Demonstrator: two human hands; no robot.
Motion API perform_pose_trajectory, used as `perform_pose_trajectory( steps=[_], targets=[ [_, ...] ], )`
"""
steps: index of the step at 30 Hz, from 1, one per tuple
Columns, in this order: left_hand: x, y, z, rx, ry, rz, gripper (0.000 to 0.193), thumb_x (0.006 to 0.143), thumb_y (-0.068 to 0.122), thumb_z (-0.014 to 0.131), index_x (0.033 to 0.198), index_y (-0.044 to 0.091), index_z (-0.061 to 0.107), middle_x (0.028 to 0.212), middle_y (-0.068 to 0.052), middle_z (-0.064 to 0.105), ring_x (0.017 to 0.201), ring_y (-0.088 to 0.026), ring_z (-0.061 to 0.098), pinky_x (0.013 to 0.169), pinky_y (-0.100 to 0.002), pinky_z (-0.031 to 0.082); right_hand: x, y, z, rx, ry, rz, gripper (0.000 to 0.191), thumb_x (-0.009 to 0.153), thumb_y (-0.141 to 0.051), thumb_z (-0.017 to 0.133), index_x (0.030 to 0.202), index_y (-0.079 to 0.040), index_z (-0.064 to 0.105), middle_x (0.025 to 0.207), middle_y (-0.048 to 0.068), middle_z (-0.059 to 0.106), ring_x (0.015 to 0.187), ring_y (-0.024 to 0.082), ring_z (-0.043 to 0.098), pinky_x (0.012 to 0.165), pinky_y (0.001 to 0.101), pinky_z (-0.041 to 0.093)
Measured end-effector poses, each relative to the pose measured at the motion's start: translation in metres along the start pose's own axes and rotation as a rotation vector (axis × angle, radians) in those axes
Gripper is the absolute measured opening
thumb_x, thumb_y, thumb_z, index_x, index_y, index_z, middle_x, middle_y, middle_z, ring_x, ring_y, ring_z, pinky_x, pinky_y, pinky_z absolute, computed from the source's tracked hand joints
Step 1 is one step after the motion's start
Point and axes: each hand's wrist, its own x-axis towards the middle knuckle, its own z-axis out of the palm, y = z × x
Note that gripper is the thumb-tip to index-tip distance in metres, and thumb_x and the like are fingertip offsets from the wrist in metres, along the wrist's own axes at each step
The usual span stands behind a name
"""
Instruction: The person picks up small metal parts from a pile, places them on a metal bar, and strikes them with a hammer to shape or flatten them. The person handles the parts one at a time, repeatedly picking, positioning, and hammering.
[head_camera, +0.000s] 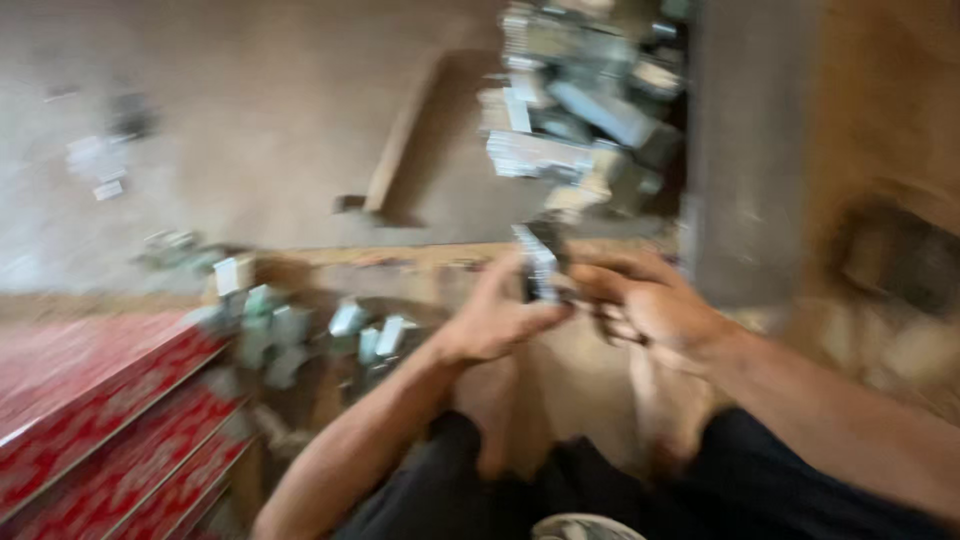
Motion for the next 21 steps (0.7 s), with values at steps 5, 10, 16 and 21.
perform_pose_trajectory(
  steps=[5, 10, 16, 21],
  targets=[
    [-0.010, -0.009, -0.089, 0.826, 0.333, 0.328, 0.078, 0.069, 0.022, 0.083, 0.139, 0.004, 0.053, 0.126, -0.018, 0.062, 0.115, -0.032, 0.059, 0.094, -0.044, 0.051, 0.027, -0.010, -0.013, -0.300, 0.378, -0.001, 0.032, 0.101, -0.026, 0.054, 0.108, 0.003, 0.065, 0.085, 0.011, 0.061, 0.065, 0.015, 0.055, 0.055, 0.0313, 0.049],
    [-0.081, -0.008, -0.259, 1.742, 0.885, -0.179, 0.033, 0.085, 0.009, 0.063, 0.118, 0.011, 0.067, 0.103, -0.014, 0.069, 0.094, -0.034, 0.068, 0.072, -0.053, 0.054, 0.041, 0.006, -0.062, -0.379, 0.249, -0.451, 0.039, 0.117, -0.033, 0.047, 0.113, 0.004, 0.055, 0.073, 0.006, 0.049, 0.052, 0.011, 0.044, 0.050, 0.0296, 0.045],
    [-0.141, -0.021, -0.329, 1.362, 0.980, -0.827, 0.055, 0.082, 0.038, 0.077, 0.132, 0.023, 0.061, 0.136, -0.023, 0.059, 0.118, -0.048, 0.059, 0.095, -0.057, 0.050, 0.049, 0.030, -0.080, -0.476, 0.306, -0.313, 0.031, 0.116, -0.020, 0.054, 0.112, 0.009, 0.063, 0.070, 0.006, 0.049, 0.053, 0.012, 0.046, 0.049, 0.0314, 0.043],
    [-0.135, -0.016, -0.325, 1.475, 1.066, -0.774, 0.067, 0.089, 0.029, 0.071, 0.148, 0.003, 0.050, 0.119, -0.024, 0.071, 0.107, -0.041, 0.071, 0.092, -0.055, 0.054, 0.040, 0.009, -0.059, -0.600, 0.336, -0.250, 0.032, 0.109, -0.024, 0.054, 0.107, 0.006, 0.066, 0.064, 0.008, 0.050, 0.054, 0.014, 0.047, 0.050, 0.0314, 0.044]
  ],
)
